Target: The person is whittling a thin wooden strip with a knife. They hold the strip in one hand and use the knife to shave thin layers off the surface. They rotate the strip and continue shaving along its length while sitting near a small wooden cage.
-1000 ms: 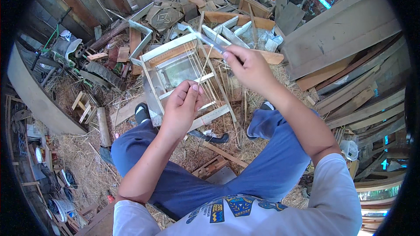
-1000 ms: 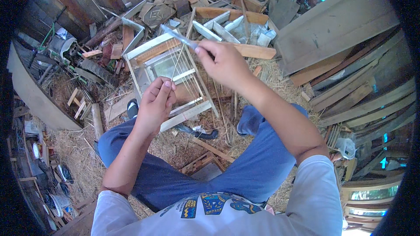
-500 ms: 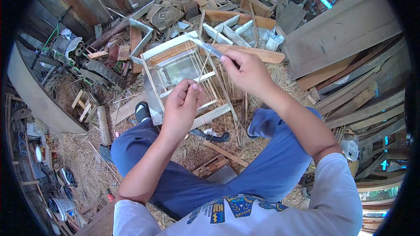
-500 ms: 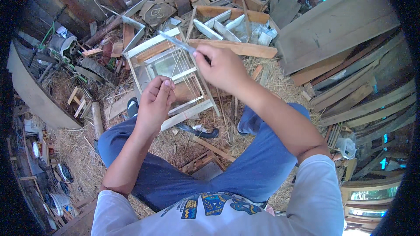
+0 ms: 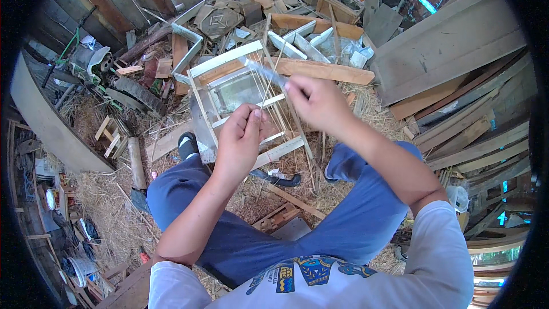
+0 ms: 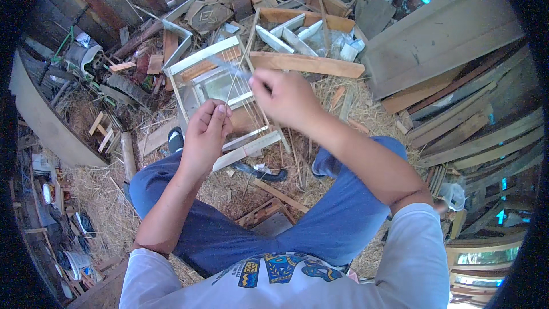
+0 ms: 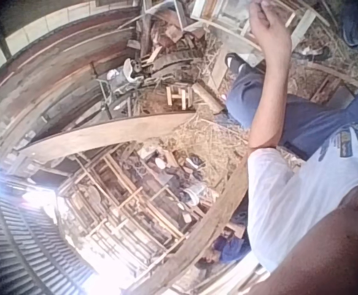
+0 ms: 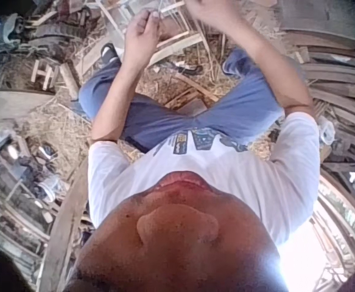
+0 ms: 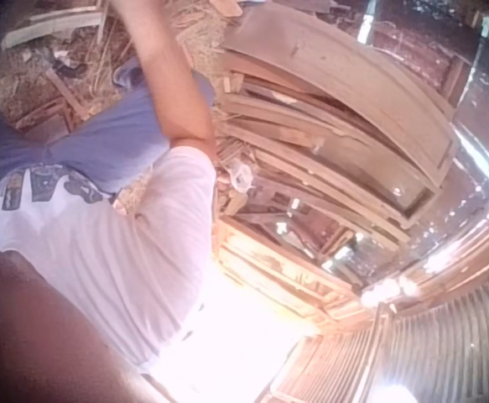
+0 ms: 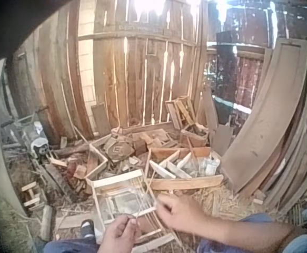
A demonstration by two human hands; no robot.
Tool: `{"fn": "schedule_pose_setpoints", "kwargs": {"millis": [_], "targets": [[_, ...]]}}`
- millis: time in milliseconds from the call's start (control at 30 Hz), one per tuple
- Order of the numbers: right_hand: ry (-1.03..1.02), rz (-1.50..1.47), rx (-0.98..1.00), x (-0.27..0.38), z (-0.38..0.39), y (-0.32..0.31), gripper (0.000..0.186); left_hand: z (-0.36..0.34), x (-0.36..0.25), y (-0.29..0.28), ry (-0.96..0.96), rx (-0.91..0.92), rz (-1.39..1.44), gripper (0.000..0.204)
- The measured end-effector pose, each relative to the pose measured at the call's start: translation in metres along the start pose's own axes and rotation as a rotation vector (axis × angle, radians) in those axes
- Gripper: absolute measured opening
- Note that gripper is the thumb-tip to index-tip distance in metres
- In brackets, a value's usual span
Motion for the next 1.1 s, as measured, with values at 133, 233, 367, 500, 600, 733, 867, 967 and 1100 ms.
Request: {"fn": "schedule_pose_setpoints", "kwargs": {"millis": [133,233,367,500,600,733,867,967,1100], "targets": [[-0.092,0.023,0.112,0.007,0.011,0.017,0.023,0.001,0.003,-0.002,-0.009,-0.011,-0.028,0.019],[-0.006,0.02,0.031,0.003,0.007,0.007,0.023,0.001,0.002,0.0,-0.001,0.007,-0.061,0.019],[-0.133,0.001,0.152,0.016,0.02,0.023,0.022,-0.002,0.002,-0.002,-0.024,-0.005,-0.037,0.02],[0.014,0.016,0.091,0.005,0.012,0.013,0.021,0.0,0.002,-0.002,-0.032,0.008,-0.044,0.021],[-0.122,0.013,0.108,0.013,0.022,0.021,0.023,0.0,0.006,-0.003,-0.011,-0.011,-0.061,0.022],[-0.009,0.097,0.046,0.004,0.008,0.01,0.021,-0.001,0.004,-0.003,0.022,-0.003,-0.073,0.022],[-0.126,0.006,0.055,0.012,0.021,0.017,0.021,-0.001,0.007,-0.002,-0.009,-0.01,-0.078,0.022],[-0.07,0.109,0.034,0.011,0.015,0.013,0.02,-0.001,0.009,-0.006,-0.015,-0.015,-0.074,0.021],[-0.116,0.055,0.092,0.013,0.02,0.022,0.02,-0.003,0.008,-0.005,-0.014,-0.022,-0.056,0.022]]}}
Point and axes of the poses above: each hand's wrist, its own z-axis away from the middle knuckle, its own y-axis out of the palm, x = y × z, the point moved 7 cm from there along -z, towards the middle knuckle, and after that the axes turned 8 degrees about -x, right-handed, at the moved point
